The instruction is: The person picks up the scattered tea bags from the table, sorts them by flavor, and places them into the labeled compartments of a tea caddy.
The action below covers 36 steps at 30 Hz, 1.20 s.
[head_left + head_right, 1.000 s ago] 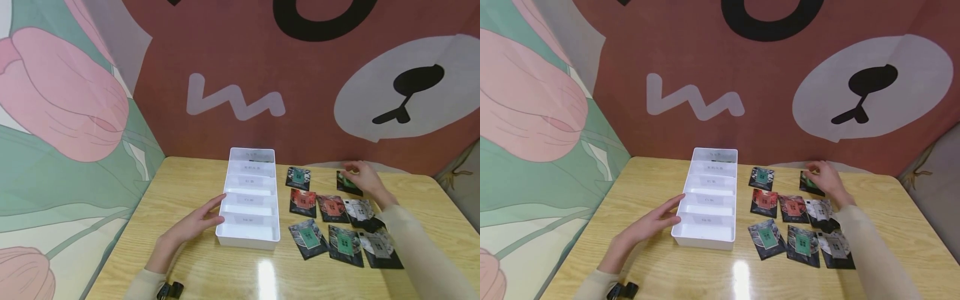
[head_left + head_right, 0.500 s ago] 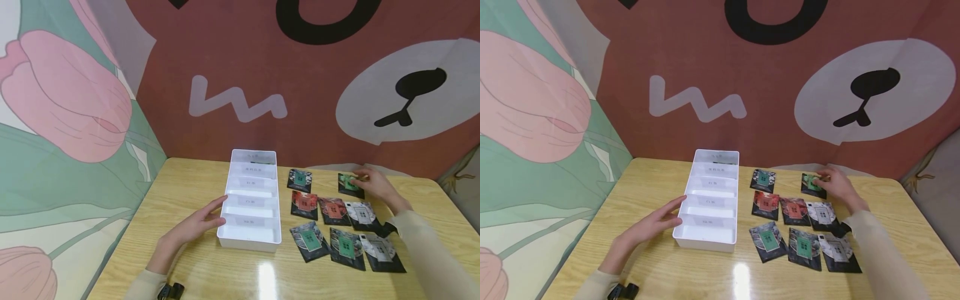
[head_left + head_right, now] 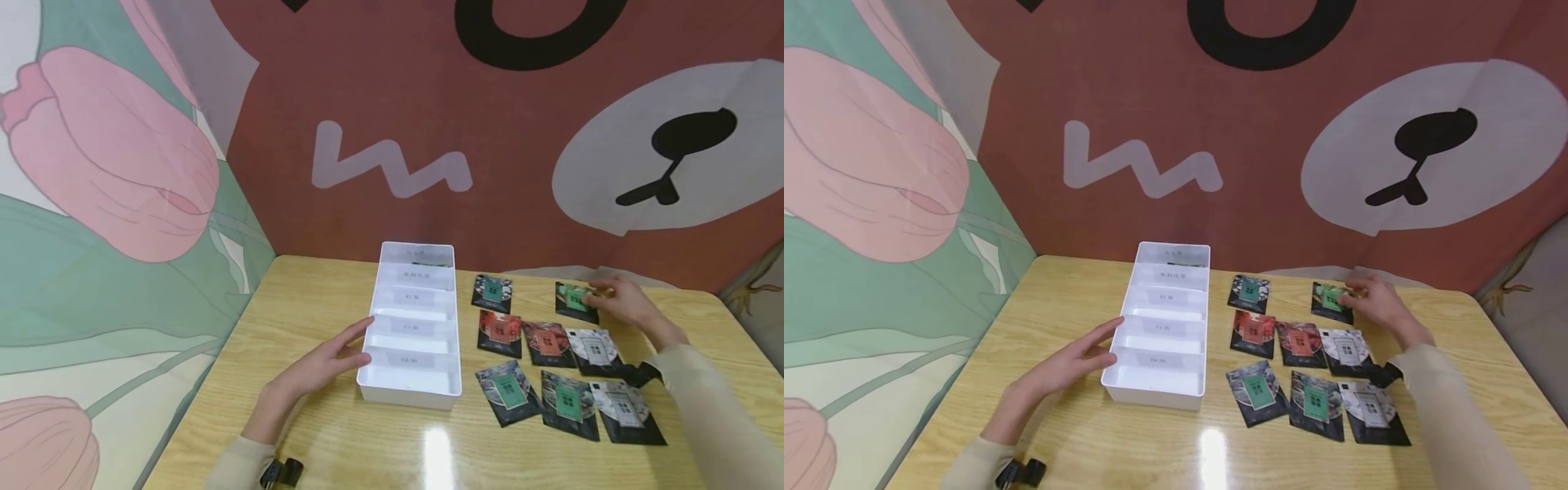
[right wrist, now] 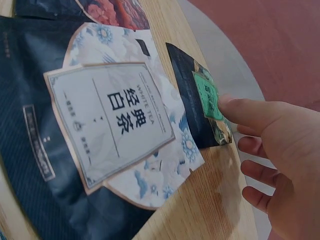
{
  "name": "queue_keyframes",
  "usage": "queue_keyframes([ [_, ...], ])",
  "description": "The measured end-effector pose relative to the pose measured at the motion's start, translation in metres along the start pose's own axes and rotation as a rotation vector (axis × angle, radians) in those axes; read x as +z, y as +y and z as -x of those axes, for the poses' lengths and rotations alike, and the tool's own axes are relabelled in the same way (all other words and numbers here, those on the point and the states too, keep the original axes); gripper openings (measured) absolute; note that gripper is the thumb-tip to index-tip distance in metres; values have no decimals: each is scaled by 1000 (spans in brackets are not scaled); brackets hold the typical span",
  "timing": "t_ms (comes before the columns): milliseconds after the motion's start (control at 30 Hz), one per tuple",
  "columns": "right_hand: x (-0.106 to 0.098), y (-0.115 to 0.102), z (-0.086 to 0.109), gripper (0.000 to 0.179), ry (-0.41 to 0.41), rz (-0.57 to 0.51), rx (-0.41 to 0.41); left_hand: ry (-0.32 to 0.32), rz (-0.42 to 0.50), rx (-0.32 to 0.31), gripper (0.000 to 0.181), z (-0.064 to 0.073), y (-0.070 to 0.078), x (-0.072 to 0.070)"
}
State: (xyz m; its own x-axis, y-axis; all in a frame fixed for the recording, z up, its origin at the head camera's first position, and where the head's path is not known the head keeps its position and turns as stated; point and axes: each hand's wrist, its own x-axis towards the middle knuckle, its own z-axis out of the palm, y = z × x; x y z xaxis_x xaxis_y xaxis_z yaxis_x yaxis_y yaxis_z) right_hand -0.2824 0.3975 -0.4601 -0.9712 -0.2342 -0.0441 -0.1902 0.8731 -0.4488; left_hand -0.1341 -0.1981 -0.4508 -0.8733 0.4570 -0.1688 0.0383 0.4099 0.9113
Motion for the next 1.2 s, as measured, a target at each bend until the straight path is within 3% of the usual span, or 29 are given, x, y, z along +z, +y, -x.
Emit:
queue_keyframes([
  [133,0,4,-1,65,-8,24,-24,-3,-5,1,65,-1,1,-1],
  [367,2,8,-1,72,-45,36,35,-7,-6,-7,66,-2,2,0],
  [800,-2,12,0,74,-57,59,53,-5,-4,-5,67,-1,2,1],
  [967,0,13,0,66,-25,22,91,1,-13,-14,67,0,2,1],
  [1200,6,5,5,40,73,-1,164,3,-8,-16,66,0,1,1],
])
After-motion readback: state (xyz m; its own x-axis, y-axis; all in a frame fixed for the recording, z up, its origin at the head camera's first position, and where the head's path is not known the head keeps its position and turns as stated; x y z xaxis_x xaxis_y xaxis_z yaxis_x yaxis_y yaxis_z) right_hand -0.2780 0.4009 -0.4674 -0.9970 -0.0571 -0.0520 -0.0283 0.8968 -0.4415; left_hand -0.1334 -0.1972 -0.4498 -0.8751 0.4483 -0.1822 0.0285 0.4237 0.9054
